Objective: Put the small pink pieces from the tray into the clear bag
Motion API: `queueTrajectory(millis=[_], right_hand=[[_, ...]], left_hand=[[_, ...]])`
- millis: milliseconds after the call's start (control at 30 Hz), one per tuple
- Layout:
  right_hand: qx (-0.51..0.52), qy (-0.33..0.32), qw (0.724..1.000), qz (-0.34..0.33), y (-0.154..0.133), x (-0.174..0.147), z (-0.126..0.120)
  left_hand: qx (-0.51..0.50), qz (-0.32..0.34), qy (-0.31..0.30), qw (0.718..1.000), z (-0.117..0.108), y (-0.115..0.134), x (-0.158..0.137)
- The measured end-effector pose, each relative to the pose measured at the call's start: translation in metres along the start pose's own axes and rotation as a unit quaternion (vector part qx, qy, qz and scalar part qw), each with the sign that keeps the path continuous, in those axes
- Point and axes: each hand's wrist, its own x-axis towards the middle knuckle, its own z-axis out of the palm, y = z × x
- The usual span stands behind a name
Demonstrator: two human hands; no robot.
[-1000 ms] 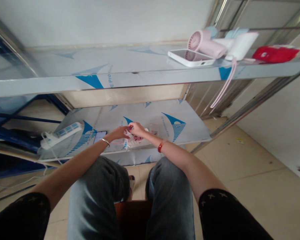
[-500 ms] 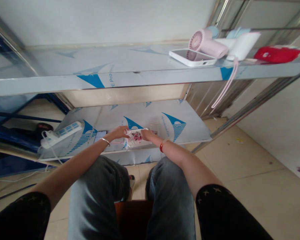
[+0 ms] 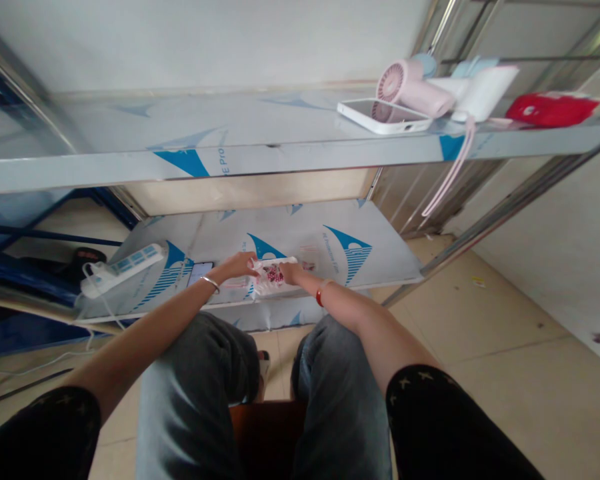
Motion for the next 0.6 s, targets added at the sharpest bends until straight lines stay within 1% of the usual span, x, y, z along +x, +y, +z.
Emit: queueTrajectory(millis=[67,100,133,200,267,333,467,600], right_hand=[[-0.077,-0.079,0.994,-0.010,-0.002,0.003,-0.005],[-0.108,-0.100,0.989,-0.017,-0.004,0.005,-0.009],[-0.126,-0.099,0.987,-0.022,-0.006,0.007,-0.013],[-0.133,-0.072,0.988,-0.028,-0.011,0.011,-0.021],[-0.104,-0.034,0.994,-0.030,-0.018,0.014,-0.027],[-0.048,-0.008,0.998,-0.032,-0.027,0.018,-0.032],[0.068,0.007,0.997,-0.042,-0.045,0.024,-0.031],[0.123,0.008,0.990,-0.072,-0.059,0.026,-0.024]], left_hand=[[-0.003,-0.003,0.001,1.000,-0.001,0.002,-0.001],[-0.004,-0.002,0.001,1.000,-0.002,0.004,-0.002],[-0.004,0.000,0.002,1.000,-0.003,0.005,-0.002],[-0.001,0.001,0.001,1.000,-0.003,0.006,-0.002],[0.004,-0.001,0.000,1.000,-0.003,0.006,-0.002],[0.008,-0.005,0.000,1.000,-0.002,0.005,0.000],[0.005,-0.008,-0.003,1.000,-0.001,0.003,0.001],[-0.005,0.007,0.000,1.000,0.000,0.001,0.001]])
